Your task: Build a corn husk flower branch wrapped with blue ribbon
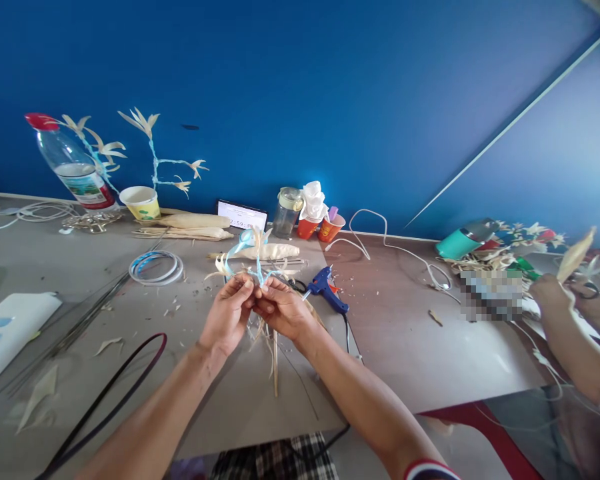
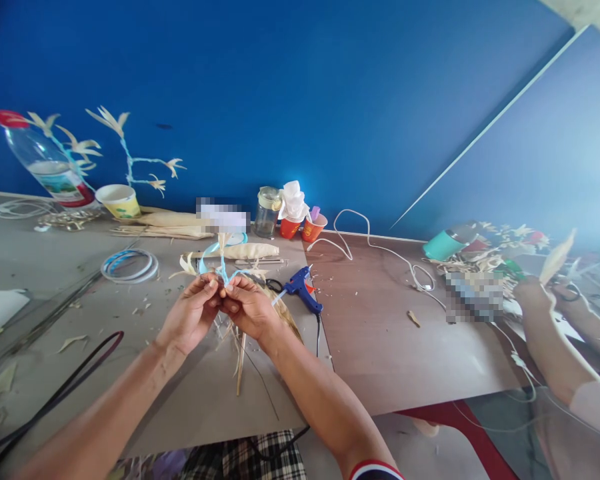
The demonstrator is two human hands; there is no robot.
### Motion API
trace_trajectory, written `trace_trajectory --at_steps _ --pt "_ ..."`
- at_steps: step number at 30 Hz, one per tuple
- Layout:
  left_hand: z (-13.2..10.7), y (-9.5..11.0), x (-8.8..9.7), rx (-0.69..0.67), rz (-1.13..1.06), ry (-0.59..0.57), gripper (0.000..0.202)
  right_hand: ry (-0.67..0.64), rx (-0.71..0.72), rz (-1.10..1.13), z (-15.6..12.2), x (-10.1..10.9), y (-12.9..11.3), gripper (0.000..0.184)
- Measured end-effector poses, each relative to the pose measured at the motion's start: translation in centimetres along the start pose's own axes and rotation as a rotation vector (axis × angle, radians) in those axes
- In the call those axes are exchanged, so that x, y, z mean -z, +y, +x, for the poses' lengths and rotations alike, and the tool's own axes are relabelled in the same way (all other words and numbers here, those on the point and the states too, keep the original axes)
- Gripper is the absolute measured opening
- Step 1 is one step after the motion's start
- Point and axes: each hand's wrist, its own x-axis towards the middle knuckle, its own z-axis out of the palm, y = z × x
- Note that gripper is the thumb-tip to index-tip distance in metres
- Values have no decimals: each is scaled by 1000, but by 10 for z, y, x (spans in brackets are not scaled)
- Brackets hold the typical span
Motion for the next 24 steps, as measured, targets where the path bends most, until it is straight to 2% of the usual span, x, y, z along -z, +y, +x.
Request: trace_trajectory --at_steps 6,14,24 --pt "-1 1 0 -31 11 31 20 -8 10 19 0 -3 2 18" --pt "-1 2 1 -19 42 -30 21 -27 -4 26 2 1 3 18" --pt "0 -2 4 27 35 -44 21 -26 -57 -9 0 1 -1 20"
